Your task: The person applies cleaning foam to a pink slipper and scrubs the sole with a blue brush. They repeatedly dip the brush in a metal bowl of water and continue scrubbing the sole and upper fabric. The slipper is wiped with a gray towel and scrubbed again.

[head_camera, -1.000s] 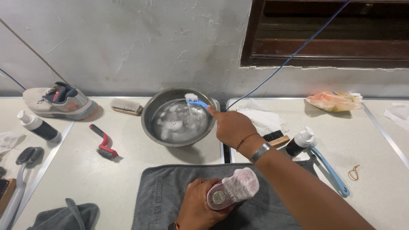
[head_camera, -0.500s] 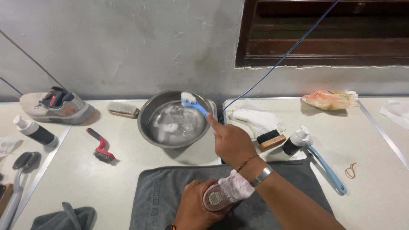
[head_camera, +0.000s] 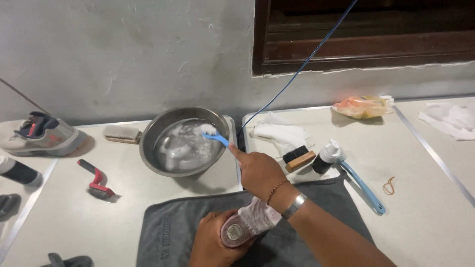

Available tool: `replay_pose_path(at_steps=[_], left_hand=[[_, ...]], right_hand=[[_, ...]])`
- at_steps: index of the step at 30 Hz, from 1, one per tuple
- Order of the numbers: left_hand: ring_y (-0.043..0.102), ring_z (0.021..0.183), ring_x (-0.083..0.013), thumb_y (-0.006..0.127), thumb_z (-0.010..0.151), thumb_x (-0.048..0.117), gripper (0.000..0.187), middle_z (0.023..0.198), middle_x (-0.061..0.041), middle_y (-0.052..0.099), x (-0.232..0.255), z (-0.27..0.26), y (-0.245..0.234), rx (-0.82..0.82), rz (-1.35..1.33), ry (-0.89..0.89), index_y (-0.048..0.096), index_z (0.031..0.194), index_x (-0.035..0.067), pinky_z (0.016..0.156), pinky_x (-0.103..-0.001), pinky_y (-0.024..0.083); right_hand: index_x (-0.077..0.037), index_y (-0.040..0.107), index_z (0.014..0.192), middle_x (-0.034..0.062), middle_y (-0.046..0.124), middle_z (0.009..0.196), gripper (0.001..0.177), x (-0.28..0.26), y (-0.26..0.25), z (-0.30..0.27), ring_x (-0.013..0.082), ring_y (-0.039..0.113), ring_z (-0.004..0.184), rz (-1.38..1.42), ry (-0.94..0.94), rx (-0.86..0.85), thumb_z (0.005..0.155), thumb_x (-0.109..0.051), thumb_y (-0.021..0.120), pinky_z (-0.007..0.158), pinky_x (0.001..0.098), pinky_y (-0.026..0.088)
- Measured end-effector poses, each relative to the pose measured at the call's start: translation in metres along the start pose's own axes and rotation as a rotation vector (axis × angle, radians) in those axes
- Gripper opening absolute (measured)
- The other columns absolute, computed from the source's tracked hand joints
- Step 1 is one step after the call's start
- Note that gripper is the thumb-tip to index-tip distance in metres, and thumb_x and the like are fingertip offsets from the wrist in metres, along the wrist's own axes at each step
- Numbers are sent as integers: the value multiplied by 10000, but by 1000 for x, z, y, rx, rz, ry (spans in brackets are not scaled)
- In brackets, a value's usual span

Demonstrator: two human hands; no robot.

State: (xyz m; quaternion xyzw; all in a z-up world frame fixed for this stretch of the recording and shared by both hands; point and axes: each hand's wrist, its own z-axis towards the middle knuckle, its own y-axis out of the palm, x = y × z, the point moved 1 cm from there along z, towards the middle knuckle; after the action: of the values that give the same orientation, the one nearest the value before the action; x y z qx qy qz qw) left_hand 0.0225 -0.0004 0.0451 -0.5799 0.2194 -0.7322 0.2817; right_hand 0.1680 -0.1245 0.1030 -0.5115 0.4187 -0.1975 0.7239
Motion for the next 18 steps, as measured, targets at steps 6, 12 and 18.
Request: replay_pose_path(at_steps=[6,12,18], left_hand=[[725,832,-255,939,540,527,690,935,-1,830,-31,-19,21,23,13,-44,776,1145,239,775,-391,545],[711,917,-186,983,529,475,745,986,3,725,-58,-27,34,114,29,-31,750,1200,252,848,-342,527],[714,894,-204,996,540,474,735,969,-20,722,-61,-25,37,101,53,-13,755,1181,205,809,-360,538]], right_hand=[[-229,288,1660,18,423,554,704,10,-35,-70,144,388,510,524,275,42,984,-164,478,531,346,343],[-208,713,1440,49,560,718,496,65,-41,-176,165,533,579,935,789,65,974,-108,576,478,285,423],[-467,514,1598,9,355,705,729,94,3,-258,163,363,637,732,865,-115,957,-142,643,634,285,312]])
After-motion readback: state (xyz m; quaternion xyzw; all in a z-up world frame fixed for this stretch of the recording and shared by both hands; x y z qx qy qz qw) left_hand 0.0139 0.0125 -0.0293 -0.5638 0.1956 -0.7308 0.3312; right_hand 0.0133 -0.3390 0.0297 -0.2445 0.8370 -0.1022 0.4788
